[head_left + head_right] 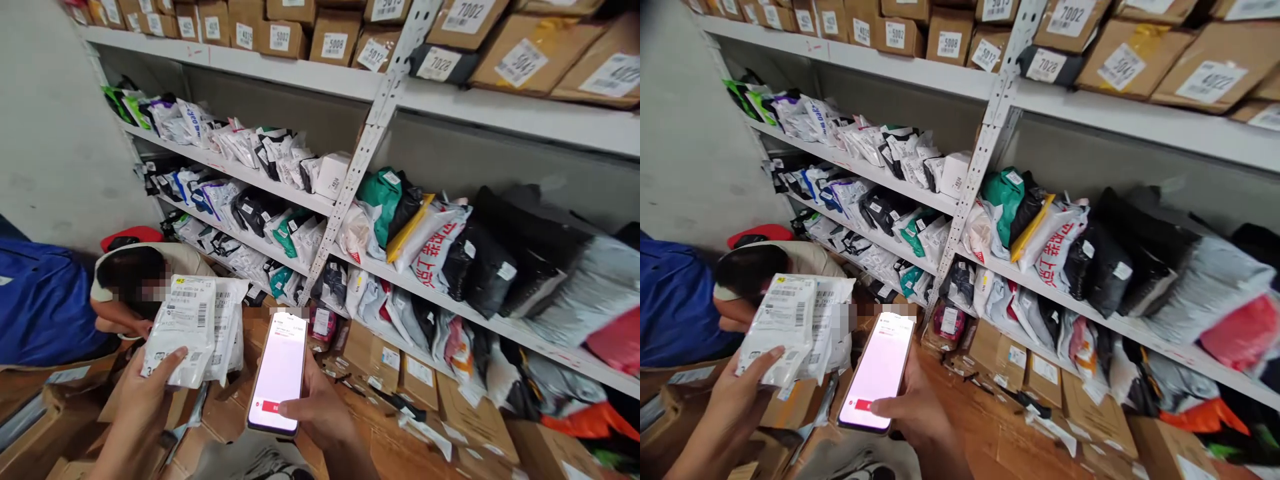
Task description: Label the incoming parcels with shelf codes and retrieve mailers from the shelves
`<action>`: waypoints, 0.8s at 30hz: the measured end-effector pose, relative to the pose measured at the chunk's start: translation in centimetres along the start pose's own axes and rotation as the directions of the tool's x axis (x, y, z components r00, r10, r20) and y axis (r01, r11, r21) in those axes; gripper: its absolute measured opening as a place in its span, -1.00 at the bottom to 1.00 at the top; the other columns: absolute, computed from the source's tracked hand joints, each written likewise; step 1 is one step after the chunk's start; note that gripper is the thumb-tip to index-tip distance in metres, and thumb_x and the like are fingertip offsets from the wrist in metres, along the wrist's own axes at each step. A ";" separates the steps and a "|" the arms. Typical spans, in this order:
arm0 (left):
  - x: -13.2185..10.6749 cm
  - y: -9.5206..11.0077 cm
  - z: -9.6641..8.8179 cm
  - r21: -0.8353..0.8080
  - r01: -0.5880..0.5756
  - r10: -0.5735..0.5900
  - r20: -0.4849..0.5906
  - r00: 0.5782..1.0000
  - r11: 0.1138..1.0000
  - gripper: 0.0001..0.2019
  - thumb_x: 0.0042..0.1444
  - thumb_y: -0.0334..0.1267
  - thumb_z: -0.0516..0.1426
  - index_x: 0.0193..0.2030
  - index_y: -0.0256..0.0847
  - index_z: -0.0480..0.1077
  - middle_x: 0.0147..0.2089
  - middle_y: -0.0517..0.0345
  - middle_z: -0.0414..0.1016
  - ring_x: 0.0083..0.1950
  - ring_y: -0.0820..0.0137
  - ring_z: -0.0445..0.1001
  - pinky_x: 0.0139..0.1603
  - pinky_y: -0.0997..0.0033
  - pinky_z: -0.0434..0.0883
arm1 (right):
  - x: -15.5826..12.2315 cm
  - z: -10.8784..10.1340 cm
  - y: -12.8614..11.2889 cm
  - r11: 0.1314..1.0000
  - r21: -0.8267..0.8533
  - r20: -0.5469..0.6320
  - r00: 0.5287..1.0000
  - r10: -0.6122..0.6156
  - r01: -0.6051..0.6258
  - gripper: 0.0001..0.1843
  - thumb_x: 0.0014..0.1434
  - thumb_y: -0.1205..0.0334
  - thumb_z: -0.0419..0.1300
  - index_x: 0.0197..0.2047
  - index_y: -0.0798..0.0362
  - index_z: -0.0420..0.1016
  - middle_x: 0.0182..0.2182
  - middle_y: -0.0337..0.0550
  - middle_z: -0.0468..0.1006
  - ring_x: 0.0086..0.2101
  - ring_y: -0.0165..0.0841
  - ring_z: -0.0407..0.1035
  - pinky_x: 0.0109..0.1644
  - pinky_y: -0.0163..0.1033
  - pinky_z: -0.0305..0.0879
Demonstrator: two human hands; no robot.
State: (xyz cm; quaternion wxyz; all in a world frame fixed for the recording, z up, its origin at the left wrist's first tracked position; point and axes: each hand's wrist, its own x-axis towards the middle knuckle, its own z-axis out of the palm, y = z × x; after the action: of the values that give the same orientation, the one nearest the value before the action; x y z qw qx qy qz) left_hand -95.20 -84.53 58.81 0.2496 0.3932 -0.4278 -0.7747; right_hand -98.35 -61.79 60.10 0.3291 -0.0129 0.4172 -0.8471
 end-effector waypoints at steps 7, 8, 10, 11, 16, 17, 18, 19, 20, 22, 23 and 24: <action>-2.6 -2.1 2.1 0.084 0.014 -0.025 0.134 0.991 0.996 -0.53 -0.42 -0.38 0.36 -0.24 -0.11 0.44 -0.25 0.27 0.55 -0.33 0.46 0.48 -0.38 0.63 0.47 | -4.1 -0.6 0.1 0.989 0.033 -0.093 0.986 -0.141 0.144 -0.02 -0.43 0.47 0.44 0.11 -0.01 0.20 -0.21 -0.18 0.57 -0.28 -0.30 0.43 -0.27 -0.26 0.32; -2.9 -2.6 2.3 0.101 0.002 -0.018 0.158 0.987 0.995 -0.51 -0.44 -0.36 0.37 -0.23 -0.11 0.43 -0.26 0.27 0.55 -0.33 0.45 0.48 -0.37 0.60 0.47 | -4.9 -0.9 0.0 0.988 0.034 -0.112 0.983 -0.147 0.152 -0.03 -0.43 0.46 0.45 0.11 0.00 0.22 -0.21 -0.17 0.57 -0.28 -0.30 0.43 -0.28 -0.25 0.32; -3.6 -3.6 2.7 0.143 -0.020 -0.011 0.210 0.978 0.990 -0.46 -0.46 -0.30 0.40 -0.20 -0.12 0.42 -0.25 0.25 0.55 -0.31 0.42 0.47 -0.35 0.55 0.46 | -6.5 -1.5 -0.1 0.984 0.050 -0.166 0.973 -0.159 0.169 -0.06 -0.42 0.43 0.46 0.10 0.00 0.25 -0.22 -0.16 0.57 -0.31 -0.30 0.43 -0.28 -0.24 0.32; -4.0 -4.0 3.0 0.162 -0.027 -0.011 0.234 0.972 0.986 -0.44 -0.46 -0.26 0.41 -0.19 -0.13 0.41 -0.25 0.24 0.54 -0.31 0.41 0.47 -0.35 0.53 0.45 | -7.3 -1.9 -0.1 0.981 0.070 -0.201 0.966 -0.164 0.181 -0.07 -0.41 0.40 0.47 0.09 -0.01 0.26 -0.21 -0.15 0.57 -0.31 -0.29 0.43 -0.27 -0.22 0.33; -7.1 -6.0 4.3 0.164 -0.029 -0.030 0.343 0.939 0.986 -0.40 -0.45 -0.20 0.43 -0.16 -0.16 0.40 -0.23 0.22 0.53 -0.30 0.41 0.46 -0.32 0.51 0.45 | -11.2 -3.8 -0.1 0.957 0.136 -0.380 0.906 -0.188 0.256 -0.16 -0.40 0.26 0.50 0.02 -0.06 0.32 -0.19 -0.13 0.58 -0.29 -0.24 0.44 -0.21 -0.15 0.34; -7.9 -6.3 4.5 0.161 -0.028 -0.032 0.358 0.933 0.987 -0.40 -0.45 -0.21 0.43 -0.17 -0.16 0.40 -0.24 0.23 0.54 -0.31 0.42 0.46 -0.32 0.52 0.45 | -11.9 -4.2 -0.1 0.950 0.139 -0.414 0.888 -0.201 0.280 -0.18 -0.41 0.24 0.51 -0.01 -0.06 0.34 -0.22 -0.14 0.59 -0.30 -0.25 0.43 -0.22 -0.16 0.34; -8.6 -6.7 4.7 0.165 -0.030 -0.033 0.369 0.929 0.986 -0.41 -0.46 -0.21 0.43 -0.17 -0.16 0.40 -0.25 0.24 0.54 -0.32 0.42 0.46 -0.33 0.53 0.46 | -12.5 -4.5 -0.1 0.942 0.140 -0.447 0.868 -0.214 0.304 -0.21 -0.41 0.23 0.51 -0.05 -0.05 0.35 -0.25 -0.15 0.59 -0.32 -0.27 0.42 -0.24 -0.18 0.33; -9.2 -7.0 4.8 0.171 -0.033 -0.034 0.374 0.927 0.985 -0.41 -0.46 -0.22 0.43 -0.18 -0.16 0.40 -0.26 0.25 0.54 -0.32 0.43 0.46 -0.34 0.54 0.45 | -13.0 -4.8 -0.1 0.935 0.138 -0.485 0.845 -0.225 0.328 -0.23 -0.42 0.21 0.52 -0.07 -0.04 0.37 -0.28 -0.16 0.60 -0.33 -0.28 0.42 -0.25 -0.20 0.32; -9.8 -7.4 4.9 0.179 -0.033 -0.038 0.375 0.926 0.983 -0.42 -0.46 -0.22 0.43 -0.19 -0.16 0.41 -0.27 0.25 0.54 -0.33 0.44 0.45 -0.34 0.55 0.45 | -13.5 -5.1 0.0 0.927 0.136 -0.529 0.817 -0.230 0.349 -0.26 -0.43 0.19 0.52 -0.11 -0.02 0.39 -0.31 -0.18 0.60 -0.35 -0.30 0.41 -0.26 -0.23 0.32; -10.9 -8.0 5.0 0.204 -0.022 -0.057 0.373 0.926 0.979 -0.42 -0.46 -0.22 0.43 -0.19 -0.16 0.42 -0.27 0.25 0.54 -0.31 0.44 0.46 -0.34 0.58 0.45 | -14.2 -5.8 0.1 0.916 0.139 -0.635 0.744 -0.209 0.376 -0.30 -0.46 0.11 0.54 -0.18 0.02 0.42 -0.37 -0.20 0.59 -0.38 -0.32 0.39 -0.29 -0.25 0.31; -11.4 -8.4 5.0 0.216 -0.017 -0.066 0.372 0.926 0.976 -0.42 -0.46 -0.21 0.43 -0.18 -0.16 0.42 -0.26 0.24 0.54 -0.31 0.44 0.46 -0.34 0.59 0.46 | -14.4 -6.2 0.2 0.912 0.150 -0.686 0.705 -0.181 0.381 -0.30 -0.48 0.05 0.54 -0.22 0.04 0.44 -0.41 -0.21 0.58 -0.40 -0.32 0.39 -0.30 -0.25 0.30; -11.8 -8.7 4.9 0.229 -0.012 -0.075 0.366 0.927 0.973 -0.42 -0.46 -0.21 0.42 -0.17 -0.15 0.43 -0.25 0.24 0.54 -0.30 0.45 0.47 -0.33 0.61 0.46 | -14.6 -6.7 0.4 0.907 0.170 -0.731 0.667 -0.146 0.385 -0.30 -0.50 -0.02 0.54 -0.25 0.06 0.45 -0.45 -0.22 0.57 -0.43 -0.32 0.38 -0.32 -0.24 0.30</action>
State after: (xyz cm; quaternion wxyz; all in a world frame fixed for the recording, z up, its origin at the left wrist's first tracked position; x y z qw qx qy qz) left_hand -93.02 -69.26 57.64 0.1048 0.2717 -0.5467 -0.7851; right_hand -88.68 -48.92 59.15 0.0140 0.3007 0.3656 -0.8808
